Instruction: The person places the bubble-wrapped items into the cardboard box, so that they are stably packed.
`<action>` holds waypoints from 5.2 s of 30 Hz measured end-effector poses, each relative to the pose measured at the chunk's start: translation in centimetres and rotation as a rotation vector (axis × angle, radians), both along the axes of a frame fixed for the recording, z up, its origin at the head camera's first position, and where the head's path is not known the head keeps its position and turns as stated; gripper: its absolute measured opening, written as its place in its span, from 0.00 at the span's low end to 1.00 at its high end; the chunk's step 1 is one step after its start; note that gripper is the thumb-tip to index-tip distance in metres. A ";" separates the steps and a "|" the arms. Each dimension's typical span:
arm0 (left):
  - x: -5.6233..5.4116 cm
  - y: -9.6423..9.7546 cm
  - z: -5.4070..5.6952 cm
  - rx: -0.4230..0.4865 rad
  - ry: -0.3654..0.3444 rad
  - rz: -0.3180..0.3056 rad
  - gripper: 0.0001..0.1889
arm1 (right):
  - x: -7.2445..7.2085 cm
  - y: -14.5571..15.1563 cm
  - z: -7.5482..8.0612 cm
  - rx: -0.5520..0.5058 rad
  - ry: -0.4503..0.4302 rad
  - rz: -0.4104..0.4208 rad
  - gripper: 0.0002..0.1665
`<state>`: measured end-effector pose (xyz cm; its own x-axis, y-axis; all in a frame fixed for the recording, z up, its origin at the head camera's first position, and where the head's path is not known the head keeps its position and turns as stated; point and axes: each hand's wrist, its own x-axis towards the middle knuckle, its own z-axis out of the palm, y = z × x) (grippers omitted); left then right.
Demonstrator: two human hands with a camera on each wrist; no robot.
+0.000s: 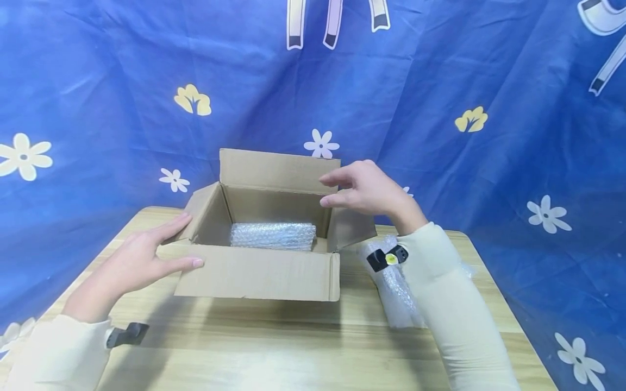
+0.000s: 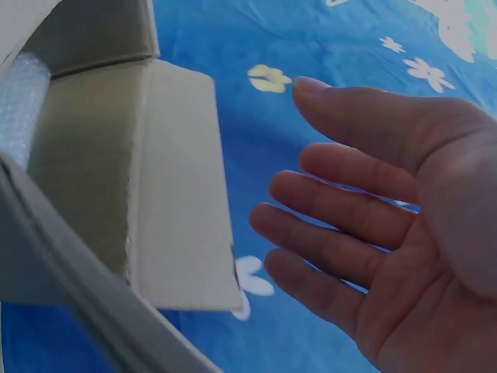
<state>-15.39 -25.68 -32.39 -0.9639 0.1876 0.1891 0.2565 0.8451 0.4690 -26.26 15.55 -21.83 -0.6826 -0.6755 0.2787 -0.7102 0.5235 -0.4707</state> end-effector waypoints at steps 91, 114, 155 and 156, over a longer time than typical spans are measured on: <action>-0.1 0.0 -0.5 0.044 0.027 -0.004 0.55 | 5.5 15.8 -19.3 -0.012 -0.289 -0.625 0.51; 0.1 0.0 -0.3 0.042 0.010 -0.006 0.55 | 6.2 16.8 -16.3 -0.061 -0.006 -0.720 0.42; -0.2 0.0 -0.2 0.036 -0.007 -0.003 0.56 | 3.9 11.5 -0.2 -0.116 0.109 -0.410 0.36; -0.2 0.0 -0.2 0.035 -0.005 -0.002 0.56 | 3.7 11.2 0.2 -0.109 0.113 -0.400 0.36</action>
<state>-15.62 -25.71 -32.63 -0.9644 0.1832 0.1909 0.2561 0.8276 0.4995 -22.57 26.71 -21.61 -0.8460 -0.3262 0.4218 -0.5116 0.7194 -0.4698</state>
